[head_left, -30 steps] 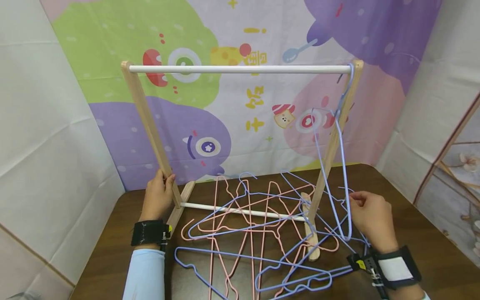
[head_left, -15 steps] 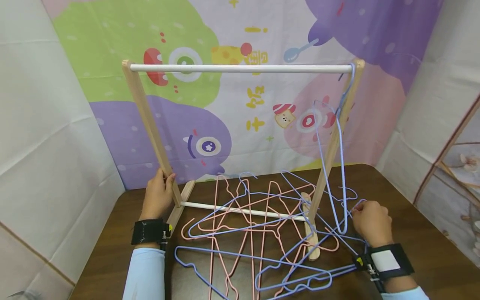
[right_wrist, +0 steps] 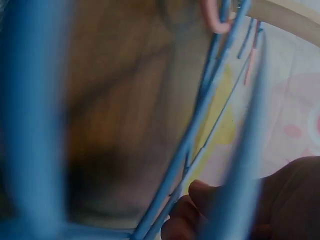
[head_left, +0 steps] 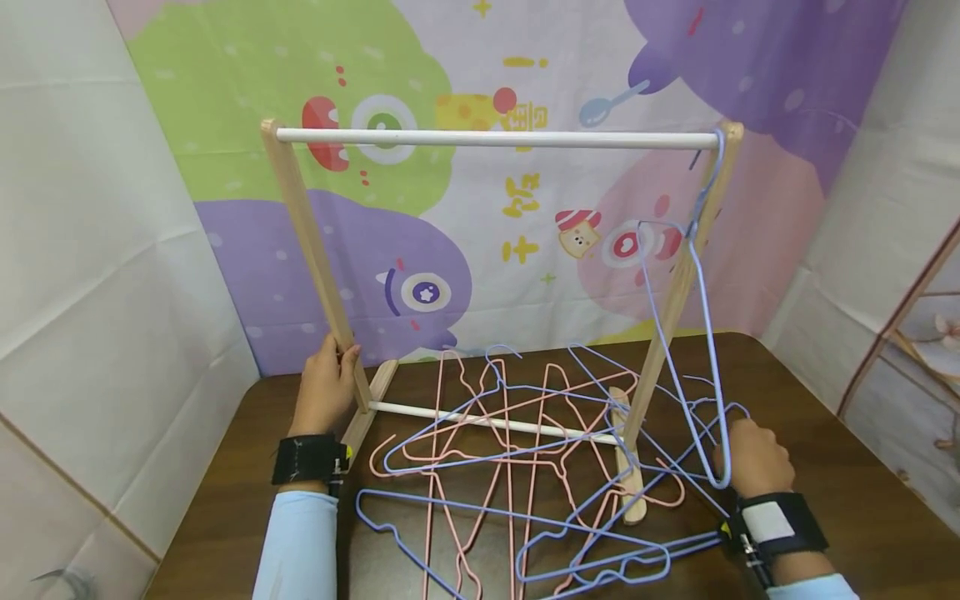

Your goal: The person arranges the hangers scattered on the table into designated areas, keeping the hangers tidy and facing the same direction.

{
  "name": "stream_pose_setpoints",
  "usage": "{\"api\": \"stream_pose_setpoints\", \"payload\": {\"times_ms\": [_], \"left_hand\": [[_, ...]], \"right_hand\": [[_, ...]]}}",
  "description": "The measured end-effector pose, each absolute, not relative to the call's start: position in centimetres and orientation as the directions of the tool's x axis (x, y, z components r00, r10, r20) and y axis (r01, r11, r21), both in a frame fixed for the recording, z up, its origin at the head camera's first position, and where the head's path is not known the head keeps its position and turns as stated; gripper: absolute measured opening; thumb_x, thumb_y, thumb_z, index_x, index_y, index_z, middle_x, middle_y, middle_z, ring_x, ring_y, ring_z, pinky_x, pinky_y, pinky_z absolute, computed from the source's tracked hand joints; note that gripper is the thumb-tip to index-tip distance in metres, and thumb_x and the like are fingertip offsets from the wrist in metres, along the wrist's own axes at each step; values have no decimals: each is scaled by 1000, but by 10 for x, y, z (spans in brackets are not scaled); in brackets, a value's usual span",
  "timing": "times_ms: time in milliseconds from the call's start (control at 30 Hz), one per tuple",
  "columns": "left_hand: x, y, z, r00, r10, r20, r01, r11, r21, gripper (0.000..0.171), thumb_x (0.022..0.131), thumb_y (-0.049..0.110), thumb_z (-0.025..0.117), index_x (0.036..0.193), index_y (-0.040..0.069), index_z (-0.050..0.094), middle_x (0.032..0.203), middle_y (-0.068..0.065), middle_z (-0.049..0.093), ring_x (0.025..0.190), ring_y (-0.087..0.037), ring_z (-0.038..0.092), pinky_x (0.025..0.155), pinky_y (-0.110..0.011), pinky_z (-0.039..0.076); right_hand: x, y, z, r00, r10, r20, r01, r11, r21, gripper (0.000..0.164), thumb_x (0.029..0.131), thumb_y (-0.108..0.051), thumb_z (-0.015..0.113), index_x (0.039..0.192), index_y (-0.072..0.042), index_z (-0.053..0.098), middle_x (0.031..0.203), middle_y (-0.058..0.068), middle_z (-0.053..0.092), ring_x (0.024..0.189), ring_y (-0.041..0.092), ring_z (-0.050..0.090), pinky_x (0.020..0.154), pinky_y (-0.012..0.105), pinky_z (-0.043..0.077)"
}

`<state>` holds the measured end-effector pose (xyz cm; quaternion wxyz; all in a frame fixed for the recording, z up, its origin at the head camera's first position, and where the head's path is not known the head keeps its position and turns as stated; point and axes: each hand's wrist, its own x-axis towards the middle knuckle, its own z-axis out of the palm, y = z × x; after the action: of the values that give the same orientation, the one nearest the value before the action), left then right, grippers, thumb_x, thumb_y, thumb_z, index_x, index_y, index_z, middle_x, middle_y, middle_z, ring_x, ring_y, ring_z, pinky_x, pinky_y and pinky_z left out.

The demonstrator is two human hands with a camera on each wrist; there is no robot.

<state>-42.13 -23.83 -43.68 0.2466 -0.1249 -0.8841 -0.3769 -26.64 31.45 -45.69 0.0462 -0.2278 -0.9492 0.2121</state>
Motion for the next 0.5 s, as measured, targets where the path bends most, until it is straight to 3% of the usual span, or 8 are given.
{"api": "stream_pose_setpoints", "payload": {"times_ms": [500], "left_hand": [[-420,-238,-437,-844,39,534,412,685,601,30,108,17,55,125,-7,56,110,-31,69,95,-46,71,74,-58,57]], "right_hand": [[-269,321,-467,-885,451,-118,459,800,-387,32,87,-8,57,107,16,60,112,47,57,94,67,57,67,68,50]]}}
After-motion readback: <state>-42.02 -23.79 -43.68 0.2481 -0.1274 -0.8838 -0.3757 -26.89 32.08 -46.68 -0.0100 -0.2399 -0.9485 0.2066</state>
